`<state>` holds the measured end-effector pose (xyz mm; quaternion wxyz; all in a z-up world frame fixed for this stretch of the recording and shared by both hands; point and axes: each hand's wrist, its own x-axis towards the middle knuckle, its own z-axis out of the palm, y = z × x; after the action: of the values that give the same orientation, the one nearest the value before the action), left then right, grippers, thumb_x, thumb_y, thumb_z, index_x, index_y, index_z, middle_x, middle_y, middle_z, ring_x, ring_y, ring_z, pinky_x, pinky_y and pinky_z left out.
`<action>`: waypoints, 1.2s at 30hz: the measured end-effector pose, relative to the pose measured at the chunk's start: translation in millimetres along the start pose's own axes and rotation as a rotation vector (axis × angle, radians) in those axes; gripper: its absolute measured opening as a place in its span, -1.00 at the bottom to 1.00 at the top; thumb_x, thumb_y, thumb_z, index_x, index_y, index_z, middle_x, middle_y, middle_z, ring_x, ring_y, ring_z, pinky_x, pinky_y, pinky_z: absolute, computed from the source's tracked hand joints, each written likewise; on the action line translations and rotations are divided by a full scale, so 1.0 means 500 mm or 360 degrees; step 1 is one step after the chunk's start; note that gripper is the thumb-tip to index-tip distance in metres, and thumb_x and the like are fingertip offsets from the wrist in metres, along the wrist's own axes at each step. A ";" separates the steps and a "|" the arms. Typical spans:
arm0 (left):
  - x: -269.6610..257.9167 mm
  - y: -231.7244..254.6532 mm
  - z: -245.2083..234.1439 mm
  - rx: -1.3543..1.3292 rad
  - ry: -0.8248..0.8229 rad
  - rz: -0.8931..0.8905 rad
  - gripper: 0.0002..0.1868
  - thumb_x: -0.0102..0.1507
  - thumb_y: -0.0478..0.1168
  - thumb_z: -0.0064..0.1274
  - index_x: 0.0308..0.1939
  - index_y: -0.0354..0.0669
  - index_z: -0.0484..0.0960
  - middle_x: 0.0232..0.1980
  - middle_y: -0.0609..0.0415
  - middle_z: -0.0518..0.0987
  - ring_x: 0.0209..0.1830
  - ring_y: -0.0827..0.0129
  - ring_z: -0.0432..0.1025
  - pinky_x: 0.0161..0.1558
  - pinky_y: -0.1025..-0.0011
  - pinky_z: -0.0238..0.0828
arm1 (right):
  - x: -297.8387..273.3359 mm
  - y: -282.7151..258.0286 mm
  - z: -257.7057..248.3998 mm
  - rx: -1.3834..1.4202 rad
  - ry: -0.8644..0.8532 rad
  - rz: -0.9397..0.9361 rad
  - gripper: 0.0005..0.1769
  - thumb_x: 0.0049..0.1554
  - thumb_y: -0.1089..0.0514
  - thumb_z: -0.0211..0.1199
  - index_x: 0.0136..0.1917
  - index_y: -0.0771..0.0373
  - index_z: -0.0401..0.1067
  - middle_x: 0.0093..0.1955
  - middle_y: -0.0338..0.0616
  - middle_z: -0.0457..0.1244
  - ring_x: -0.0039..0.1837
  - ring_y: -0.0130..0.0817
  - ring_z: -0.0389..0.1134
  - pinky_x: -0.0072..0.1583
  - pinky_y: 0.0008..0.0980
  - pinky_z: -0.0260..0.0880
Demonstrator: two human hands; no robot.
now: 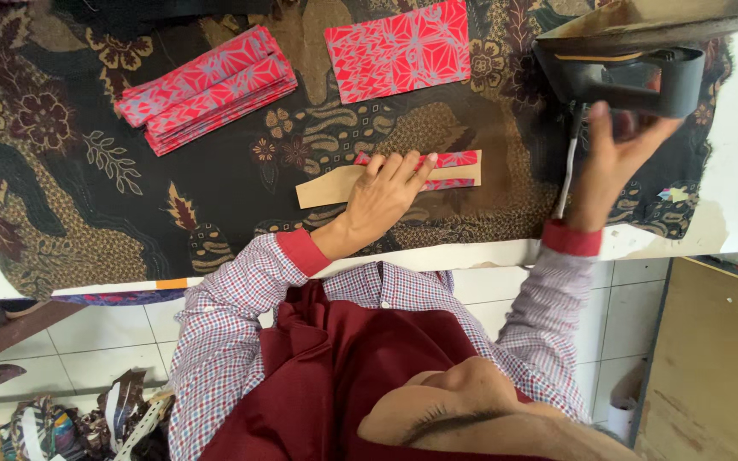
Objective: The person repeatedly folds small red patterned fabric pieces and irons them using a cardboard template and an electric iron. They place each folded piece on the template, press it with the iron, then remove the template and stack the finished piece. The process is repeated multiple times throughout the clip.
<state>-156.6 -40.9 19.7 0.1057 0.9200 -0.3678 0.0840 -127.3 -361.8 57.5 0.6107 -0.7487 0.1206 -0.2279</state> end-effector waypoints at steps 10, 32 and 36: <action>0.005 0.006 -0.010 0.0146 0.0041 -0.0011 -0.49 0.34 -0.19 -0.06 0.39 -0.10 0.49 -0.02 0.21 0.46 -0.01 0.44 0.33 0.25 0.34 0.03 | -0.070 -0.173 -0.021 -0.0810 -0.0567 0.0341 -0.77 0.46 0.21 0.25 0.20 0.33 0.23 -0.10 -0.06 0.28 -0.15 -0.32 0.30 -0.12 -0.28 0.30; -0.097 -0.075 -0.092 -0.0127 0.0100 -0.0165 -0.66 0.31 0.02 0.17 0.01 -0.09 0.57 -0.06 0.17 0.50 -0.02 0.35 0.42 0.02 0.31 0.16 | -0.040 -0.189 0.199 -0.1808 -0.1485 -0.0883 -0.52 0.03 -0.31 0.45 -0.20 0.09 0.40 -0.34 -0.17 0.32 -0.30 -0.12 0.38 -0.28 -0.18 0.25; -0.114 -0.109 -0.117 -0.0236 0.0094 -0.0322 -0.81 0.35 -0.10 0.21 -0.04 -0.04 0.59 -0.10 0.19 0.48 -0.02 0.31 0.40 -0.01 0.28 0.09 | -0.042 -0.190 0.234 -0.1650 -0.1522 -0.0937 -0.50 0.07 -0.33 0.43 -0.20 0.09 0.39 -0.33 -0.19 0.32 -0.29 -0.15 0.38 -0.28 -0.18 0.24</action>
<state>-164.1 50.1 55.6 0.1921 0.9392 -0.2751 0.0727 -97.5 -230.1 127.8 0.0809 -0.9580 -0.2698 0.0534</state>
